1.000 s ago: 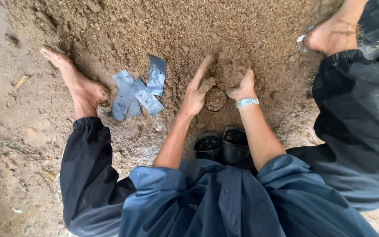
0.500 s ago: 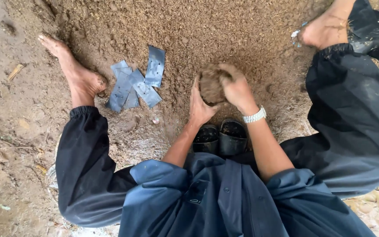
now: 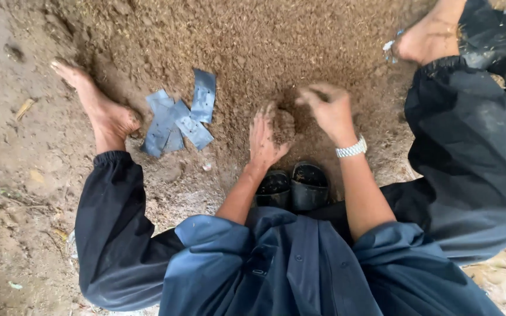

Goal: Filling small black plastic polybags with soil by hand for plant nursery use.

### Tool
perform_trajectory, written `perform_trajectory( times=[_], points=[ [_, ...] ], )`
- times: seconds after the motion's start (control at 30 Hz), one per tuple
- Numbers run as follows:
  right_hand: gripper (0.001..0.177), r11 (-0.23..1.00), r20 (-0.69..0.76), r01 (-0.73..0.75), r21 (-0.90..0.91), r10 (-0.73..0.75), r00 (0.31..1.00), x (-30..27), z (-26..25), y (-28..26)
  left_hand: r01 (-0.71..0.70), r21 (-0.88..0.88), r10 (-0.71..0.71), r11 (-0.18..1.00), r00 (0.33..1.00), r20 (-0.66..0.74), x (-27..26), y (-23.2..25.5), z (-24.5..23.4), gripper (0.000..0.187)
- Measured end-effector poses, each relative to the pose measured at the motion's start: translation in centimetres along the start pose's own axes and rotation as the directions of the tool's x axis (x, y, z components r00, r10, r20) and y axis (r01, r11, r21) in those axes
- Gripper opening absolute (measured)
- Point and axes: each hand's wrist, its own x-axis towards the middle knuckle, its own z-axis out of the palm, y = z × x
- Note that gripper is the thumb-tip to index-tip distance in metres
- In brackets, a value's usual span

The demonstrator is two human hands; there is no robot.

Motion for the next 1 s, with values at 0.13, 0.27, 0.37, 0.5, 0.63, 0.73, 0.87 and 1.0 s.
perform_trajectory(
  times=[0.13,0.27,0.37,0.5,0.63,0.73,0.87,1.0],
  points=[
    [0.021,0.994,-0.164,0.050,0.099,-0.033,0.986,2.0,-2.1,6.1,-0.172,0.230,0.137,0.958,0.978,0.160,4.2,1.5,-0.1,0.060],
    [0.021,0.972,-0.166,-0.141,0.189,0.173,0.971,2.3,-2.6,8.1,-0.113,0.187,0.077,0.976,0.979,0.189,5.4,-0.8,0.7,0.022],
    [0.020,0.962,-0.151,-0.158,0.222,0.194,0.969,2.4,-2.5,8.2,0.173,0.194,-0.193,0.966,0.978,0.086,6.8,0.0,-1.6,0.013],
    [0.018,0.959,-0.106,-0.155,0.237,0.184,0.977,2.5,-1.9,8.6,-0.113,0.357,-0.041,0.927,0.918,0.395,9.2,7.4,-5.7,0.048],
    [0.021,0.962,-0.076,-0.178,0.207,0.197,0.977,2.7,-1.4,9.2,-0.510,0.455,0.166,0.731,0.778,0.605,8.0,5.9,-6.3,0.054],
    [0.021,0.955,-0.077,-0.205,0.214,0.225,0.971,2.8,-1.6,9.8,-0.112,0.363,-0.072,0.925,0.887,0.456,8.8,4.6,-7.9,0.052],
    [0.021,0.960,-0.076,-0.205,0.193,0.223,0.972,2.9,-1.2,9.8,0.169,0.441,-0.287,0.881,0.933,0.215,8.3,3.8,-6.5,0.055],
    [0.021,0.967,-0.090,-0.171,0.189,0.190,0.978,3.1,-0.8,10.7,-0.098,0.415,-0.096,0.904,0.902,0.420,8.3,7.4,-4.0,0.066]
  ],
)
